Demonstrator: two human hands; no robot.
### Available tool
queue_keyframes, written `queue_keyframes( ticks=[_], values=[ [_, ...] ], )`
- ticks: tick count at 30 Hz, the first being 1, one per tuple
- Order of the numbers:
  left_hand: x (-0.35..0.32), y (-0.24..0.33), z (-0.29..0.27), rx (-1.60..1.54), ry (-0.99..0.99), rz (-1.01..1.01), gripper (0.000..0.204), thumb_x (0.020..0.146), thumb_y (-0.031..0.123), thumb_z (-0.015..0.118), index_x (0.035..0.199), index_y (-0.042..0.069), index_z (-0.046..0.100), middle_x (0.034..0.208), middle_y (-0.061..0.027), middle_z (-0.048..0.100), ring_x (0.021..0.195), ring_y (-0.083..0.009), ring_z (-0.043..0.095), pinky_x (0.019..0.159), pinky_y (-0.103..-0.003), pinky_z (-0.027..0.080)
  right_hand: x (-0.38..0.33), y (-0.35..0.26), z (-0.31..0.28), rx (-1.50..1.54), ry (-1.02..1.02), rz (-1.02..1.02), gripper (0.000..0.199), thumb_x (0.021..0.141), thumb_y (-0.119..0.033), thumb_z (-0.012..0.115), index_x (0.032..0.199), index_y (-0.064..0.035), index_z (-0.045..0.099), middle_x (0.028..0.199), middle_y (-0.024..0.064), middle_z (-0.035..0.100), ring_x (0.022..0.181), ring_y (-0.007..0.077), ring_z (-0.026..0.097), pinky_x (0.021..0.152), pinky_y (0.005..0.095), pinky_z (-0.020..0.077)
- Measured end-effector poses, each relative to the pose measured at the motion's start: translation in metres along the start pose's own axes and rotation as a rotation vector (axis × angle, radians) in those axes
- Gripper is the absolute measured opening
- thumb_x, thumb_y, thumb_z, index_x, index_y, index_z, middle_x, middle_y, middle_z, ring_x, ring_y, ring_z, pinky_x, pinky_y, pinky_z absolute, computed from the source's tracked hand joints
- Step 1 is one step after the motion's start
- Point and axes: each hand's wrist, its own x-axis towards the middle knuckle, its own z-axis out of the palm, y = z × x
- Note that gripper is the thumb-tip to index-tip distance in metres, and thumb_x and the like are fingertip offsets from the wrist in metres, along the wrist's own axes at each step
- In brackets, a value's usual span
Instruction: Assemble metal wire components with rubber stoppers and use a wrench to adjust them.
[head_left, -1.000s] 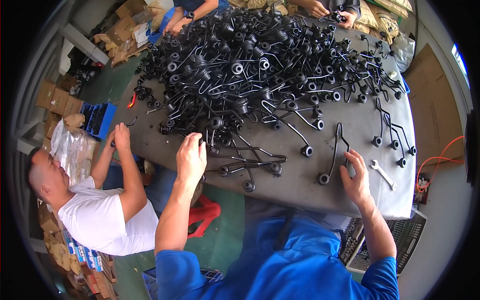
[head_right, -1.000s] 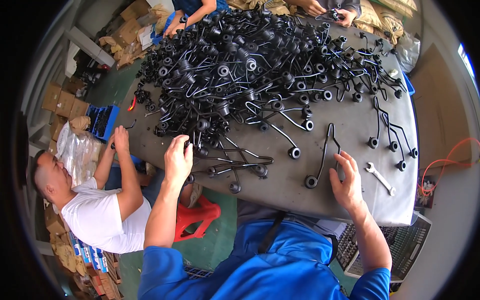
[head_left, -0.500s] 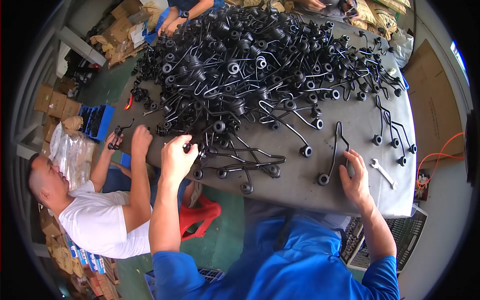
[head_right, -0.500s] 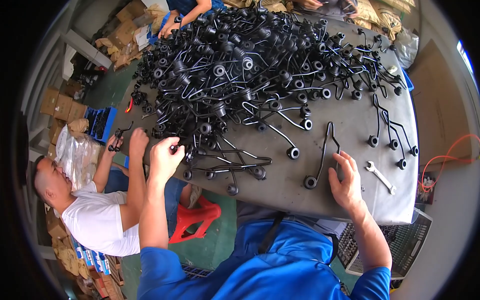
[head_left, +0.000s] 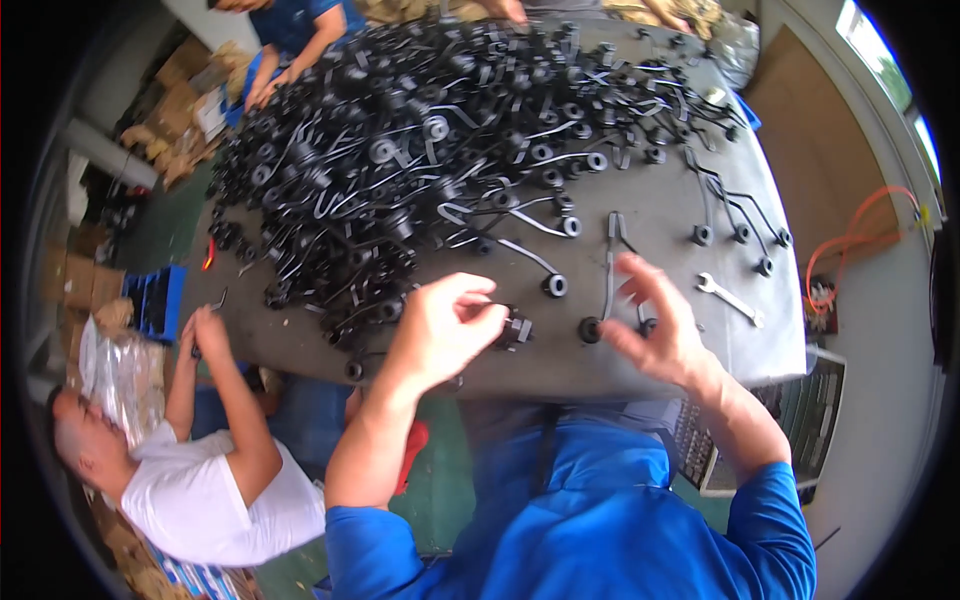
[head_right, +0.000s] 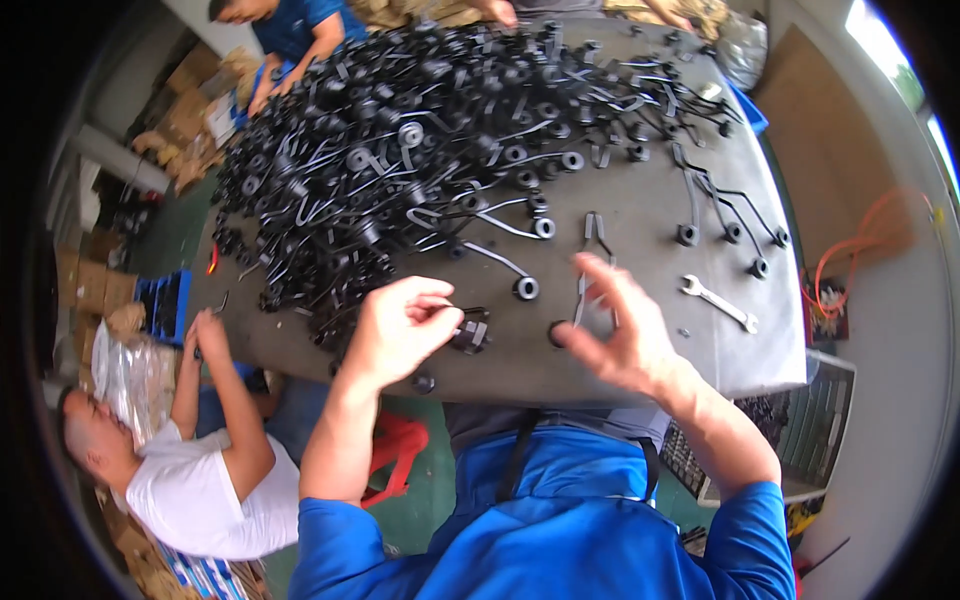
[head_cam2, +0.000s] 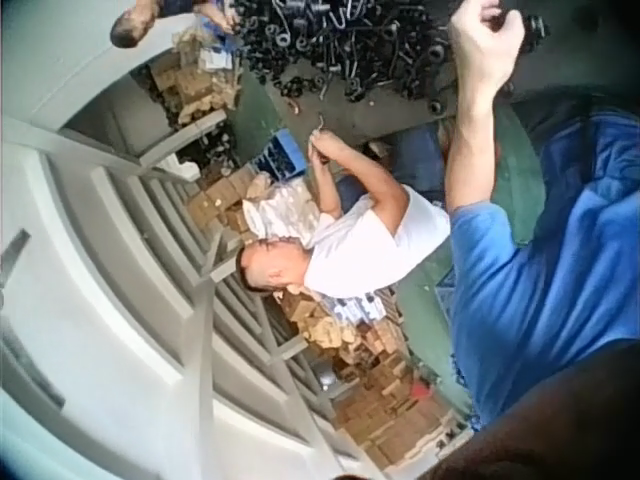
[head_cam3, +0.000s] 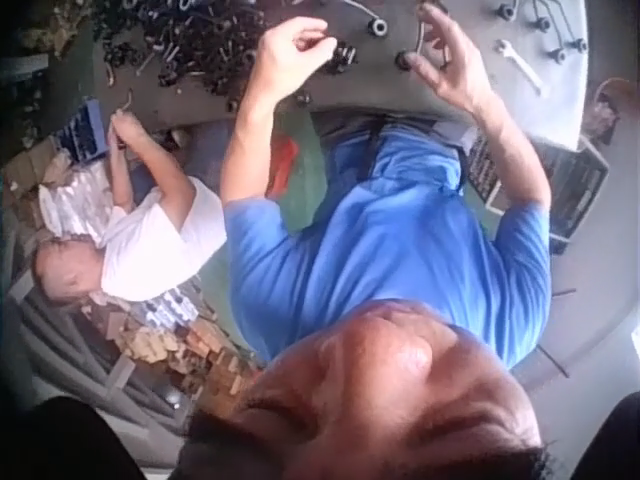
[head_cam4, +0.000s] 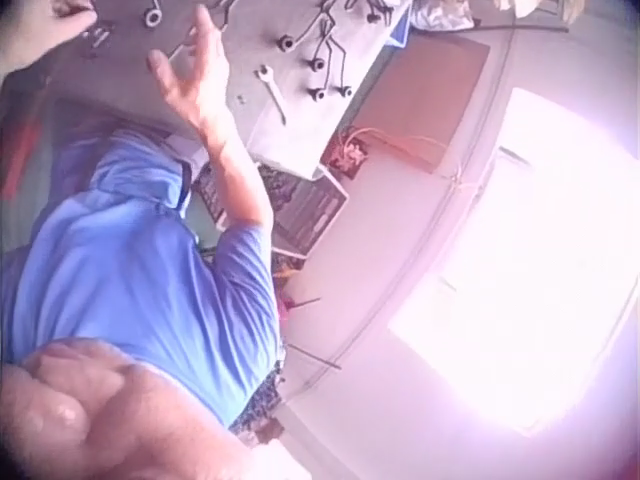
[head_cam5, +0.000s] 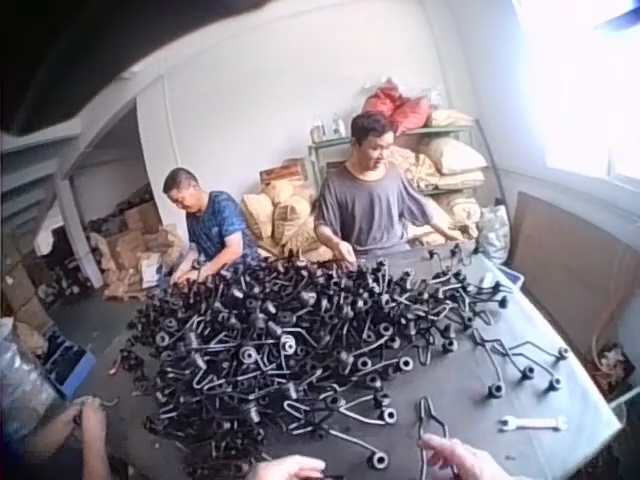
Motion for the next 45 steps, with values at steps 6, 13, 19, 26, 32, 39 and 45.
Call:
queue_keyframes(
  ticks=[6,13,19,26,32,39,45],
  values=[
    [0.032,0.036,0.109,0.092,-0.192,0.293,0.047,0.077,0.017,0.077,0.116,-0.002,0.06,0.088,-0.0159,0.07,0.076,-0.0222,0.069,0.07,-0.034,0.056,-0.022,0.006,0.013,0.129,0.102,-0.038,0.061,0.08,-0.008,0.076,0.133,-0.0019,0.046,0.112,0.0183,0.064,0.099,0.0269,0.066,0.084,0.0342,0.0541],
    [0.067,0.002,0.2,-0.418,-0.408,0.273,0.049,0.093,0.015,0.067,0.133,-0.005,0.047,0.121,-0.0164,0.06,0.106,-0.0183,0.061,0.089,-0.031,0.051,-0.04,0.056,-0.014,1.041,0.592,0.46,0.031,0.101,-0.018,0.051,0.129,-0.0078,0.044,0.107,0.0079,0.062,0.093,0.017,0.064,0.079,0.0331,0.0554],
    [0.078,-0.001,0.236,-0.567,-0.365,0.268,0.037,0.1,0.017,0.057,0.13,-0.002,0.051,0.114,-0.0095,0.064,0.103,-0.0145,0.061,0.09,-0.028,0.05,-0.047,0.073,-0.007,1.14,0.6,0.352,0.038,0.105,-0.026,0.044,0.139,-0.0095,0.041,0.122,0.0063,0.055,0.114,0.0155,0.055,0.095,0.0338,0.0478],
    [0.077,-0.015,0.216,-0.267,-0.35,0.263,0.025,0.098,0.008,0.057,0.121,0.001,0.06,0.103,-0.0051,0.066,0.089,-0.0114,0.062,0.08,-0.025,0.051,-0.05,0.095,-0.041,0.446,0.354,0.488,0.03,0.1,-0.033,0.056,0.094,-0.0045,0.061,0.078,-0.0001,0.061,0.068,0.0069,0.055,0.061,0.0225,0.046],
    [0.079,-0.008,0.201,-0.338,-0.496,0.073,0.028,0.101,0.016,0.053,0.124,0.003,0.059,0.101,-0.0051,0.063,0.078,-0.0095,0.061,0.069,-0.025,0.053,-0.038,0.082,-0.043,0.519,0.177,0.656,0.026,0.1,-0.028,0.056,0.089,-0.0049,0.058,0.063,-0.001,0.055,0.054,0.0068,0.05,0.051,0.022,0.043],
    [0.073,-0.012,0.216,-0.266,-0.14,0.139,0.029,0.102,0.016,0.047,0.127,0.001,0.05,0.097,-0.0147,0.065,0.074,-0.0208,0.065,0.066,-0.034,0.053,-0.037,0.083,-0.05,0.806,0.168,0.55,0.019,0.098,-0.017,0.059,0.107,-0.0004,0.058,0.087,0.0059,0.061,0.071,0.0113,0.06,0.061,0.0262,0.0522],
    [0.077,-0.025,0.225,-0.229,-0.079,0.271,0.027,0.1,0.012,0.047,0.124,-0.001,0.052,0.109,-0.023,0.063,0.101,-0.034,0.064,0.087,-0.039,0.05,-0.041,0.091,-0.05,0.758,0.205,0.429,0.016,0.095,-0.011,0.062,0.106,0.0005,0.06,0.087,0.0069,0.065,0.076,0.0137,0.064,0.07,0.0283,0.0548]
  ],
)
